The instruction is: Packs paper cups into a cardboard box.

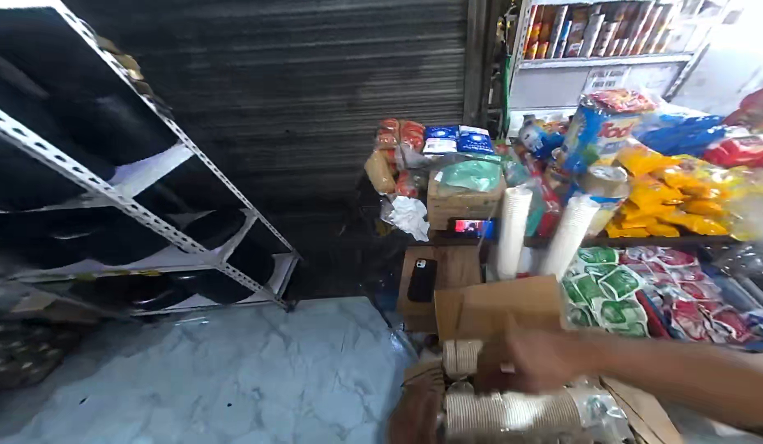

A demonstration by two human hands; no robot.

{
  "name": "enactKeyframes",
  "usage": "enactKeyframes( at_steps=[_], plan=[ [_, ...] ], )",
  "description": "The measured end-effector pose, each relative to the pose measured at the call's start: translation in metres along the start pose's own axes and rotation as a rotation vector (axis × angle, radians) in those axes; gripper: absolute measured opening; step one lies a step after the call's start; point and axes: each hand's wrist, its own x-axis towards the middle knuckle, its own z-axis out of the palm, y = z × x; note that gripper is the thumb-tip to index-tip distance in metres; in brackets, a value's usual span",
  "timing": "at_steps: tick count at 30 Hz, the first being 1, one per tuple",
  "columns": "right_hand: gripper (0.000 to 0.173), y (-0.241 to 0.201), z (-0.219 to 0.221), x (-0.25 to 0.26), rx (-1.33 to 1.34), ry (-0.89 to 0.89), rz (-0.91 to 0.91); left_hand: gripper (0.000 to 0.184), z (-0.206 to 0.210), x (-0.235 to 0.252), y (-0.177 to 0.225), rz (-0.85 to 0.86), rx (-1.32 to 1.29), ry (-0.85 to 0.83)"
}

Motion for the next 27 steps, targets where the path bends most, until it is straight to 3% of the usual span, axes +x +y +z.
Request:
enactKeyframes(
  at_steps=[2,5,6,8,12,15,19,27],
  plan=[
    [0.016,-0.019,0.025,-0.022,0.162,-0.005,-0.094,0.075,0.021,0.038,0.030,-0.005,-0.285,-0.247],
    [0.020,-0.027,0.004,-0.059,0.247,0.269,0.049,0.034,0.034,0.073,0.044,-0.272,-0.721,-0.600],
    [0.021,-0.022,-0.007,-0.072,0.271,0.365,0.101,0.025,0.031,0.081,0.042,-0.333,-0.771,-0.696],
    [0.025,-0.013,-0.029,-0.100,0.308,0.515,0.237,0.025,0.019,0.097,0.037,-0.399,-0.743,-0.800],
    [0.023,-0.007,-0.060,-0.160,0.291,0.673,0.416,0.020,0.003,0.122,0.039,-0.525,-0.761,-0.807],
    [0.022,-0.007,-0.071,-0.201,0.219,0.720,0.447,0.022,0.007,0.142,0.055,-0.508,-0.744,-0.827],
    [0.022,-0.005,-0.082,-0.262,0.111,0.710,0.515,0.026,0.025,0.165,0.080,-0.409,-0.747,-0.912],
    [0.024,0.019,-0.090,-0.387,0.111,0.727,0.761,0.023,0.075,0.194,0.130,-0.417,-0.612,-1.027]
  ],
)
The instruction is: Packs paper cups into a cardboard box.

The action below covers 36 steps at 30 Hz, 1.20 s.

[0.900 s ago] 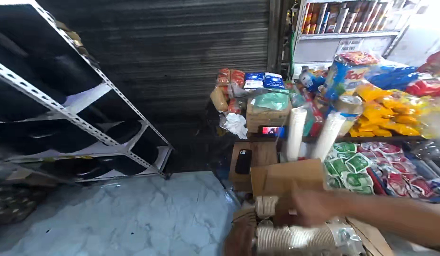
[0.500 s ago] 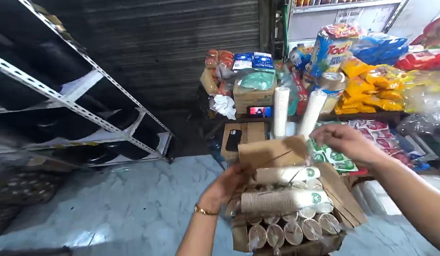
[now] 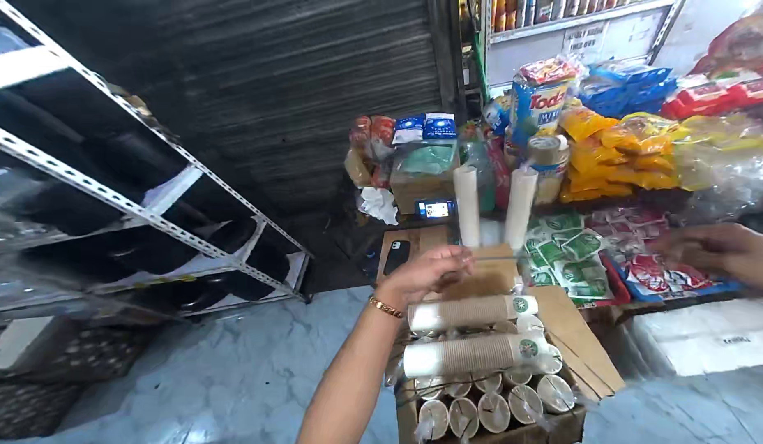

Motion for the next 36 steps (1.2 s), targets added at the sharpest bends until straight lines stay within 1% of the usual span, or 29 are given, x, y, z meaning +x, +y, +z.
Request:
enactKeyframes(
  at_steps=[2,4,7,9,11,12,13,14,15,16,17,19,21,23,25,26,28,30,32,33,34,36],
  plan=[
    [0.025,0.013,-0.012,-0.016,-0.031,-0.019,0.050,0.022,0.009,0.018,-0.001,0.008,0.073,-0.032],
    [0.025,0.043,-0.023,-0.029,-0.044,-0.040,0.076,0.022,0.021,0.039,-0.007,0.019,0.176,-0.074],
    [0.024,0.091,-0.031,-0.044,-0.077,-0.110,0.162,0.026,0.048,0.074,-0.021,0.017,0.335,-0.130],
    [0.020,0.117,-0.027,-0.045,-0.238,-0.171,0.258,0.030,0.070,0.096,-0.034,0.065,0.478,-0.141],
    [0.021,0.127,-0.010,-0.035,-0.448,-0.204,0.356,0.033,0.094,0.117,-0.039,0.095,0.685,-0.165],
    [0.024,0.124,0.003,-0.029,-0.466,-0.193,0.335,0.032,0.107,0.128,-0.041,0.108,0.774,-0.185],
    [0.026,0.118,0.017,-0.022,-0.406,-0.172,0.247,0.031,0.121,0.140,-0.042,0.124,0.845,-0.205],
    [0.028,0.111,0.033,-0.013,-0.288,-0.158,0.116,0.030,0.133,0.151,-0.043,0.141,0.901,-0.220],
    [0.035,0.103,0.047,-0.001,-0.141,-0.180,-0.007,0.030,0.145,0.160,-0.042,0.150,0.949,-0.234],
    [0.040,0.094,0.061,0.011,-0.014,-0.213,-0.104,0.030,0.155,0.169,-0.040,0.150,0.981,-0.239],
    [0.043,0.085,0.071,0.023,0.076,-0.244,-0.170,0.031,0.163,0.177,-0.037,0.146,1.008,-0.234],
    [0.040,0.073,0.082,0.044,0.143,-0.268,-0.226,0.029,0.171,0.191,-0.030,0.140,1.036,-0.190],
    [0.036,0.063,0.084,0.060,0.179,-0.249,-0.193,0.026,0.169,0.206,-0.026,0.138,1.000,-0.132],
    [0.032,0.064,0.083,0.074,0.209,-0.193,-0.146,0.028,0.161,0.224,-0.024,0.141,0.948,-0.095],
    [0.027,0.075,0.080,0.089,0.221,-0.131,-0.136,0.031,0.152,0.246,-0.022,0.155,0.902,-0.006],
    [0.026,0.082,0.079,0.096,0.217,-0.099,-0.133,0.035,0.147,0.258,-0.019,0.149,0.874,0.104],
    [0.023,0.096,0.079,0.107,0.217,-0.054,-0.129,0.050,0.132,0.288,-0.016,0.133,0.774,0.442],
    [0.024,0.108,0.081,0.110,0.215,-0.036,-0.120,0.071,0.111,0.324,-0.016,0.114,0.625,0.778],
    [0.024,0.115,0.086,0.104,0.219,-0.038,-0.109,0.092,0.091,0.358,-0.016,0.055,0.555,0.976],
    [0.023,0.119,0.088,0.099,0.230,-0.050,-0.101,0.100,0.085,0.373,-0.015,0.023,0.578,1.017],
    [0.022,0.123,0.092,0.092,0.246,-0.057,-0.086,0.104,0.080,0.385,-0.016,-0.003,0.622,1.018],
    [0.020,0.137,0.102,0.076,0.295,-0.068,-0.032,0.102,0.072,0.402,-0.019,-0.056,0.723,0.983]
  ],
)
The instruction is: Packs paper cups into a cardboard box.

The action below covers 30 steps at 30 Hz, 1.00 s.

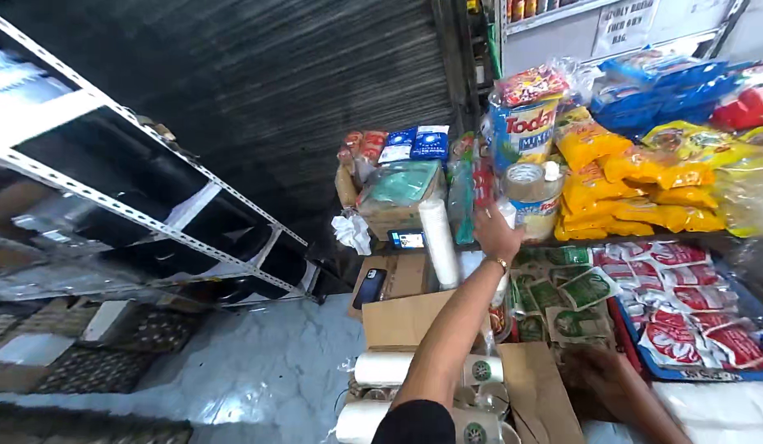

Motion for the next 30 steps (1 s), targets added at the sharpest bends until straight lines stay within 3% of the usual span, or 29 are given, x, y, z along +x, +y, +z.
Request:
enactKeyframes(
  at_steps=[3,9,13,16,22,26,30],
  plan=[
    [0.018,0.026,0.004,-0.027,0.070,-0.029,0.161,0.089,0.009,0.016,-0.003,-0.040,0.076,-0.059],
    [0.020,0.072,0.008,-0.073,0.044,-0.021,0.319,0.075,0.007,-0.006,-0.028,0.173,0.109,0.027],
    [0.022,0.072,0.017,-0.074,-0.118,0.008,0.291,0.075,-0.021,-0.058,-0.043,0.232,-0.064,-0.067],
    [0.021,0.050,0.029,-0.063,-0.298,0.070,0.192,0.067,-0.036,-0.085,-0.059,0.388,-0.169,-0.058],
    [0.021,-0.025,0.051,-0.058,-0.320,0.140,0.093,0.064,-0.145,-0.114,-0.046,0.508,-0.488,0.060],
    [0.025,-0.046,0.058,-0.069,-0.314,0.198,0.091,0.066,-0.248,-0.135,-0.045,0.589,-0.774,0.111],
    [0.027,-0.045,0.071,-0.083,-0.272,0.225,0.094,0.067,-0.313,-0.162,-0.067,0.639,-0.764,0.099]
  ],
)
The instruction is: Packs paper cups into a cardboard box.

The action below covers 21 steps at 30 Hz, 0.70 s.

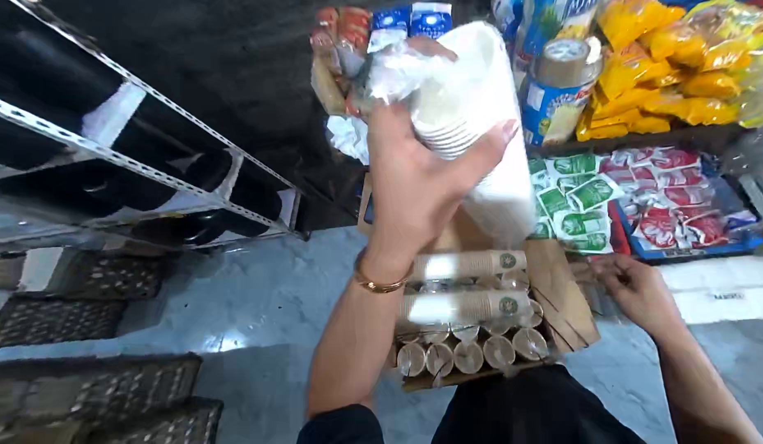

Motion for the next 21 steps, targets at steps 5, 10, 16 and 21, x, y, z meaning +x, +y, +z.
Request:
enactKeyframes(
  at_steps=[5,10,16,21],
  plan=[
    [0.025,-0.009,0.014,-0.007,0.008,-0.028,0.015,0.066,-0.024,-0.057,0.004,-0.124,0.202,-0.129],
    [0.026,-0.016,0.022,-0.006,-0.017,-0.045,-0.064,0.062,-0.025,-0.113,0.007,-0.011,0.287,-0.063],
    [0.025,-0.034,0.040,-0.011,-0.080,-0.378,-0.098,0.063,-0.044,-0.125,0.043,0.081,0.282,0.030],
    [0.025,-0.034,0.098,-0.030,-0.099,-1.023,-0.238,0.058,-0.051,-0.152,0.052,0.024,0.271,0.128]
  ],
)
